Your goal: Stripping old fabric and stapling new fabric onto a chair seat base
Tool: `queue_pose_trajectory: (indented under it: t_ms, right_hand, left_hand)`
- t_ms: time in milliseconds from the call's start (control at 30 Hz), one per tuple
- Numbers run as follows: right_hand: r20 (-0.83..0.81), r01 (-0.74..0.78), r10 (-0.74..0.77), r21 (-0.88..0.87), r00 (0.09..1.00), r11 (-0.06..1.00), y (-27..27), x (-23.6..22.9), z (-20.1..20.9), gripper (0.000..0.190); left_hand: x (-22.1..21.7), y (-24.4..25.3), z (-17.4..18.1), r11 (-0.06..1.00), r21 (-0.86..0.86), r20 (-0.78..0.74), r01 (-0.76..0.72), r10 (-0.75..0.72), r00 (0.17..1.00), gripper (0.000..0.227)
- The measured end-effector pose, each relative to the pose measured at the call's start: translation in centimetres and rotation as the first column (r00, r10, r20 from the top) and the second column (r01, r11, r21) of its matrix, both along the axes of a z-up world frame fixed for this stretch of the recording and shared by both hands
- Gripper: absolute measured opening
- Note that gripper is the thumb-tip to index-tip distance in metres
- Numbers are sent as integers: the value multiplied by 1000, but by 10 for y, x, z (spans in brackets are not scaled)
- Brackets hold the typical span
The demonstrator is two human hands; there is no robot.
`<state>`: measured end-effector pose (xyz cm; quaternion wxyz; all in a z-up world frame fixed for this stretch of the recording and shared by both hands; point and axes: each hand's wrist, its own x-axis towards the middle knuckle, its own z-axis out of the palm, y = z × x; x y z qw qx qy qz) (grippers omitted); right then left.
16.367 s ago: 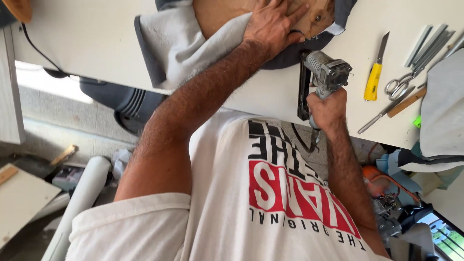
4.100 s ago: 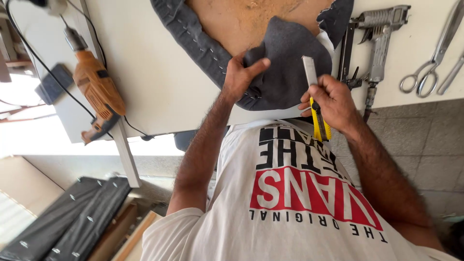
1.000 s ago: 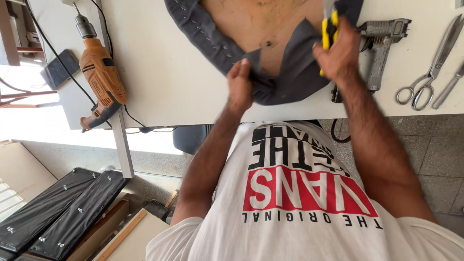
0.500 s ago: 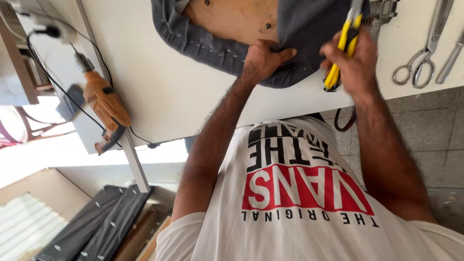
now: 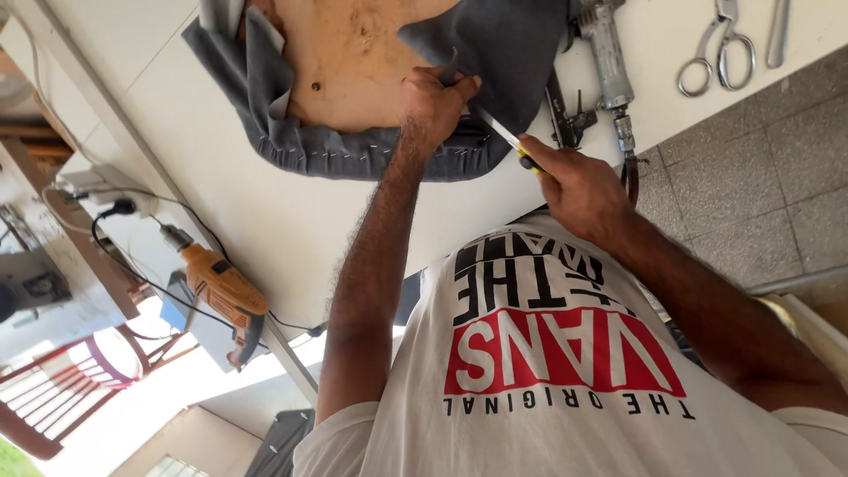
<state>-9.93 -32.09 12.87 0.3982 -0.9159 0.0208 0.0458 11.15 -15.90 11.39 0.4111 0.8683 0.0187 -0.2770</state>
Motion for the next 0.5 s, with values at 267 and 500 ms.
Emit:
queue_pose_trajectory:
  t_ms: [267, 500]
  right_hand:
    - [-122, -40, 20, -167, 992, 985, 9, 9, -13, 62]
    - [-210, -133, 101, -143, 973, 981, 19, 46, -10, 62]
  left_hand:
    - [-12, -10, -2, 993, 105, 90, 46, -55, 994, 30]
    - [-18, -18, 7, 980, 146, 94, 133, -148, 985, 32]
